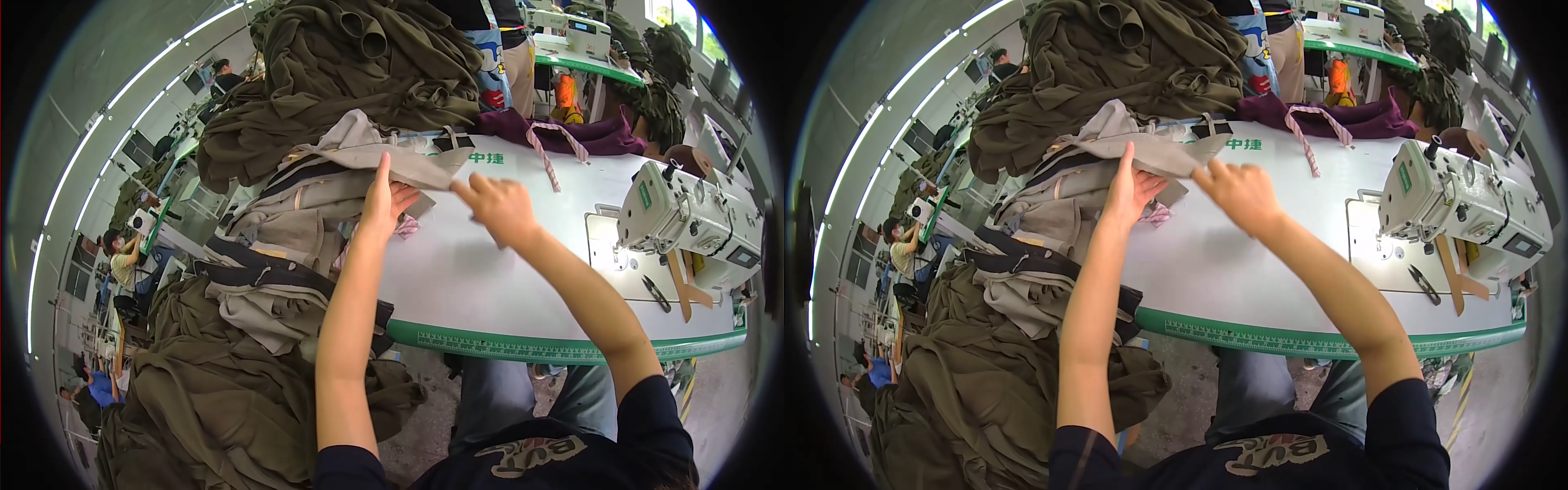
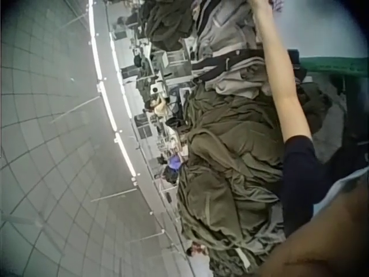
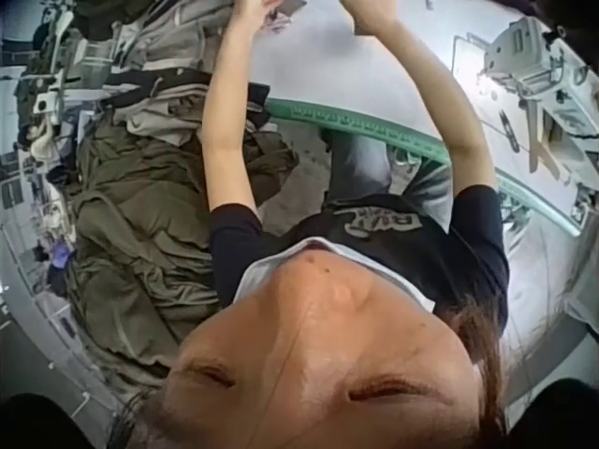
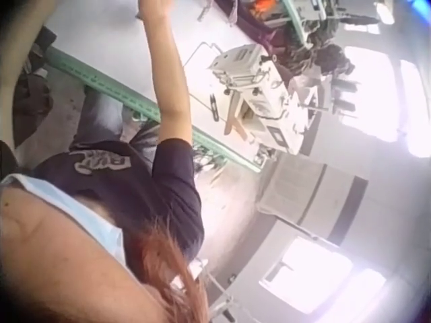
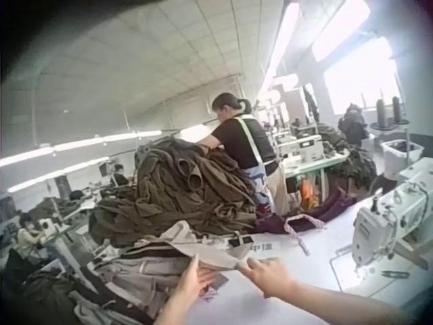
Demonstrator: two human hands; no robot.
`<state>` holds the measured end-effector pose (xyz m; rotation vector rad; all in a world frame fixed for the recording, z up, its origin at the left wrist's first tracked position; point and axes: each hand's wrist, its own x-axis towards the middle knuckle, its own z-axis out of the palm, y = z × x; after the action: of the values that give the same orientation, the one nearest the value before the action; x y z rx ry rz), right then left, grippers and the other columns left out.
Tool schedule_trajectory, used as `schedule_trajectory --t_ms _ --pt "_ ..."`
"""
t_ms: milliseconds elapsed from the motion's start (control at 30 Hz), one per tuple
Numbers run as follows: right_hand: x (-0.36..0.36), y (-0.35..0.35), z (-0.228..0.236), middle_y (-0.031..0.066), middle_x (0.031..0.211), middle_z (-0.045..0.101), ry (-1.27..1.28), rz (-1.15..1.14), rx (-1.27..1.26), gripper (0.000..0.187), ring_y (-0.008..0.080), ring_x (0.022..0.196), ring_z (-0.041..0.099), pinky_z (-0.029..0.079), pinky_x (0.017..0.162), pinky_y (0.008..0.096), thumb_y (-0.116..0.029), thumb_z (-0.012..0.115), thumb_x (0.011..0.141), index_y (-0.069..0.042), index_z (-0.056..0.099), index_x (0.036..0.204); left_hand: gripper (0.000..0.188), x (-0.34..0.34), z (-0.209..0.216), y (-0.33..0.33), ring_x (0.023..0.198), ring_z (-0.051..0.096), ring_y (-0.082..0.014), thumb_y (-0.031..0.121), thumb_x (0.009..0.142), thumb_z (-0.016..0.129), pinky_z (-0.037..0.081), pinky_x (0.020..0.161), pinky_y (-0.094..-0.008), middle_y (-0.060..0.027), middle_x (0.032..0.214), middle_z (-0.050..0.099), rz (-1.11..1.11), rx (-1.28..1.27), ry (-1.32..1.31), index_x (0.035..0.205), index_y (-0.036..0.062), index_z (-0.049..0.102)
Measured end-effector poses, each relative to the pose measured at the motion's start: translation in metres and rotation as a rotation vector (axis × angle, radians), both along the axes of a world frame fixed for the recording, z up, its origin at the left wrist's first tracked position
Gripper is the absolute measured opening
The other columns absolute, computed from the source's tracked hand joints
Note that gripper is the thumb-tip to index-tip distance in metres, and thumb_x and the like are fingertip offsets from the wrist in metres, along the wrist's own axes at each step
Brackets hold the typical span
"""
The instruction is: Sewing a black fabric strap using an industrial sewing machine.
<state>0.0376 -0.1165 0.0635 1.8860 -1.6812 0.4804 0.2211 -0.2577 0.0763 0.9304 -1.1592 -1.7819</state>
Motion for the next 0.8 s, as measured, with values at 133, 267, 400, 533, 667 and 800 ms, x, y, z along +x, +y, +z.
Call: schedule_trajectory --t_ms 133,267,400,533,667,800 --pt "0.025 0.061 -0.018 0.0028 0.089 0.052 0.003 0.159 -0.098 0.047 0.0171 0.061 0.061 0.05 0.052 0.0298 -0.009 0.061 0.081 -0.021 0.06 0.126 0.046 0.003 0.002 0.023 0.114 0.063 -0.0257 0.033 0.099 0.06 0.05 0.098 -0.0395 -0.0125 0.125 0.064 0.123 0.087 0.192 0.129 -0.0016 0.055" --pt "0.035 0.11 -0.024 0.0041 0.096 0.054 -0.207 0.145 -0.009 0.052 0.0194 0.063 0.062 0.052 0.053 0.0321 -0.006 0.06 0.081 -0.018 0.059 0.131 0.041 0.015 0.01 0.05 0.116 0.061 -0.0255 0.026 0.098 0.061 0.048 0.1 -0.0401 -0.0122 0.129 0.062 0.111 0.074 0.353 0.129 -0.0011 0.055" --pt "0.031 0.151 -0.015 0.0048 0.099 0.056 -0.362 0.12 0.014 0.052 0.022 0.066 0.064 0.054 0.055 0.0346 -0.001 0.061 0.079 -0.016 0.061 0.129 0.04 0.022 0.021 0.082 0.117 0.06 -0.0252 0.021 0.098 0.061 0.047 0.101 -0.0405 -0.0121 0.129 0.062 0.059 0.051 0.435 0.129 -0.0018 0.055" --pt "0.015 0.183 -0.016 0.0058 0.1 0.057 -0.472 0.052 -0.037 0.05 0.0239 0.068 0.065 0.054 0.056 0.0363 0.004 0.062 0.077 -0.015 0.064 0.124 0.039 0.029 0.028 0.102 0.118 0.059 -0.0246 0.019 0.097 0.061 0.046 0.101 -0.0398 -0.0111 0.128 0.062 0.073 0.037 0.445 0.13 -0.0019 0.055" --pt "-0.008 0.216 -0.02 0.0068 0.1 0.058 -0.507 -0.014 -0.098 0.048 0.0244 0.069 0.064 0.053 0.057 0.0367 0.008 0.064 0.074 -0.013 0.068 0.116 0.036 0.034 0.028 0.111 0.119 0.059 -0.024 0.016 0.097 0.061 0.046 0.101 -0.0397 -0.0101 0.127 0.063 0.04 0.021 0.483 0.129 -0.0018 0.056" --pt "-0.026 0.254 -0.032 0.0072 0.098 0.058 -0.481 -0.056 -0.133 0.045 0.0243 0.07 0.063 0.051 0.057 0.0362 0.011 0.065 0.071 -0.011 0.07 0.11 0.034 0.039 0.023 0.114 0.119 0.06 -0.0235 0.011 0.097 0.06 0.047 0.102 -0.0405 -0.0103 0.127 0.063 0.046 -0.012 0.49 0.129 -0.0019 0.056"
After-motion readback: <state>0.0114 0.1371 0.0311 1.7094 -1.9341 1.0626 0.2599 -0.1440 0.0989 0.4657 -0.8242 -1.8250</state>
